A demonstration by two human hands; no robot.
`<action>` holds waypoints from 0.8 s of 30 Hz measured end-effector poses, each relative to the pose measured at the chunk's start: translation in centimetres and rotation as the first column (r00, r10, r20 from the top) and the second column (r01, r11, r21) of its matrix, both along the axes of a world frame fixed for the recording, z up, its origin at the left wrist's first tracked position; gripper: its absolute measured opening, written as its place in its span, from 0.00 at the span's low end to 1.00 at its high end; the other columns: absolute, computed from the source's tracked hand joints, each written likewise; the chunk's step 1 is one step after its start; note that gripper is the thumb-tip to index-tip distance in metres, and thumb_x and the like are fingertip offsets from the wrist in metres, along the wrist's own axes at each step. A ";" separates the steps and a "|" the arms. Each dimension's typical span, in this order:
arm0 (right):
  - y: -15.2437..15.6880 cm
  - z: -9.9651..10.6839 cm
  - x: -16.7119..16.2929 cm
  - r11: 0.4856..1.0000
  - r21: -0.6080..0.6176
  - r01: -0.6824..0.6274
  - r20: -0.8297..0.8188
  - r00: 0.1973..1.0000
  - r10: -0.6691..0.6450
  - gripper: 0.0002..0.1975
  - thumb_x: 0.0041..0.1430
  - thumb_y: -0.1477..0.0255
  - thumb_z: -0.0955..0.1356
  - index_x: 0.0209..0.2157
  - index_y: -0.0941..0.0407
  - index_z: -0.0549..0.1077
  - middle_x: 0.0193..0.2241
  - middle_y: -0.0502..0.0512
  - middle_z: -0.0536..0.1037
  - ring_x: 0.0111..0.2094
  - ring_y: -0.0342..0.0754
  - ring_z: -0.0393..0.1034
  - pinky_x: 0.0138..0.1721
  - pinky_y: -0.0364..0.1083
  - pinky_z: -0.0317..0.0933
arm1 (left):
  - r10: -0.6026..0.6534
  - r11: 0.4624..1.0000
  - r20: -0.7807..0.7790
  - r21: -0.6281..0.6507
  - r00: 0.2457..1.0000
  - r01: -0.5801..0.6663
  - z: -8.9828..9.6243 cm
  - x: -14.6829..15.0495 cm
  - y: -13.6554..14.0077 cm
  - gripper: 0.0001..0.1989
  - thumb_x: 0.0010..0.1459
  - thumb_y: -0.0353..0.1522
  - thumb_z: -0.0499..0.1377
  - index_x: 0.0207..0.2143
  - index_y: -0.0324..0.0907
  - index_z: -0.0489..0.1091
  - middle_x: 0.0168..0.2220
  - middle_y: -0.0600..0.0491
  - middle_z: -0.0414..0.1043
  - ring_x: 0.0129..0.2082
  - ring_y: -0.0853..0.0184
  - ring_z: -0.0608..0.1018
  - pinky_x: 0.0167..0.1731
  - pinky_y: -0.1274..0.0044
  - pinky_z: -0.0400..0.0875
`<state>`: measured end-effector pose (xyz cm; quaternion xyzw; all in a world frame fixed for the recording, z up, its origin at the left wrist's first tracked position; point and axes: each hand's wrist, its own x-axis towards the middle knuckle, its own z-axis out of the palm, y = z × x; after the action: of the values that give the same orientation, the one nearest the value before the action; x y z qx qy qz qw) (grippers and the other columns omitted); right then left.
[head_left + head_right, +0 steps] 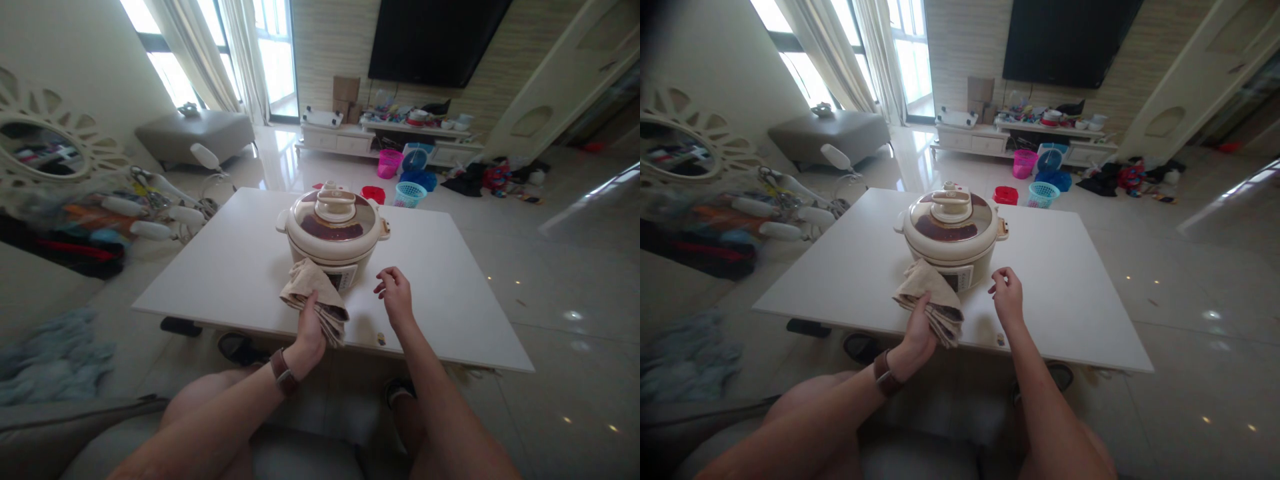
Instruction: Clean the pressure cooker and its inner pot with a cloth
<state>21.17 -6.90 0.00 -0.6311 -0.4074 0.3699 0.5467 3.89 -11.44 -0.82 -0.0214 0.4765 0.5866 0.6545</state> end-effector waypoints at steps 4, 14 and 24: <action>0.0 -0.1 0.1 1.000 0.000 0.001 -0.008 1.000 -0.001 0.12 0.52 0.58 0.67 0.27 0.52 0.69 0.25 0.47 0.73 0.22 0.44 0.69 0.20 0.42 0.56 | -0.001 0.999 0.028 -0.045 1.000 0.002 0.1 -1.9 1.1 0.15 0.70 0.36 0.56 0.48 0.36 0.77 0.43 0.44 0.84 0.40 0.60 0.86 0.50 0.67 0.81; 0.0 -0.2 -0.3 1.000 0.011 -0.011 -0.022 1.000 0.012 0.11 0.52 0.59 0.68 0.27 0.53 0.70 0.26 0.48 0.73 0.22 0.43 0.69 0.20 0.42 0.56 | 0.113 0.993 -0.039 -0.013 0.993 -0.113 0.1 -7.6 7.1 0.17 0.70 0.36 0.52 0.44 0.34 0.76 0.40 0.43 0.82 0.47 0.57 0.84 0.53 0.66 0.79; 0.0 -0.6 -0.7 1.000 -0.009 -0.028 -0.001 1.000 0.028 0.10 0.52 0.60 0.68 0.28 0.52 0.70 0.24 0.47 0.72 0.22 0.45 0.69 0.21 0.42 0.57 | 0.139 0.981 -0.114 0.152 0.984 -0.121 -1.8 -6.5 12.4 0.18 0.70 0.38 0.53 0.49 0.36 0.76 0.52 0.41 0.81 0.57 0.60 0.80 0.60 0.67 0.73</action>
<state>20.46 -6.90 -0.62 -0.6276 -0.4141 0.3797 0.5389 -2.58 1.01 -2.57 0.0314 0.4701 0.6613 0.5837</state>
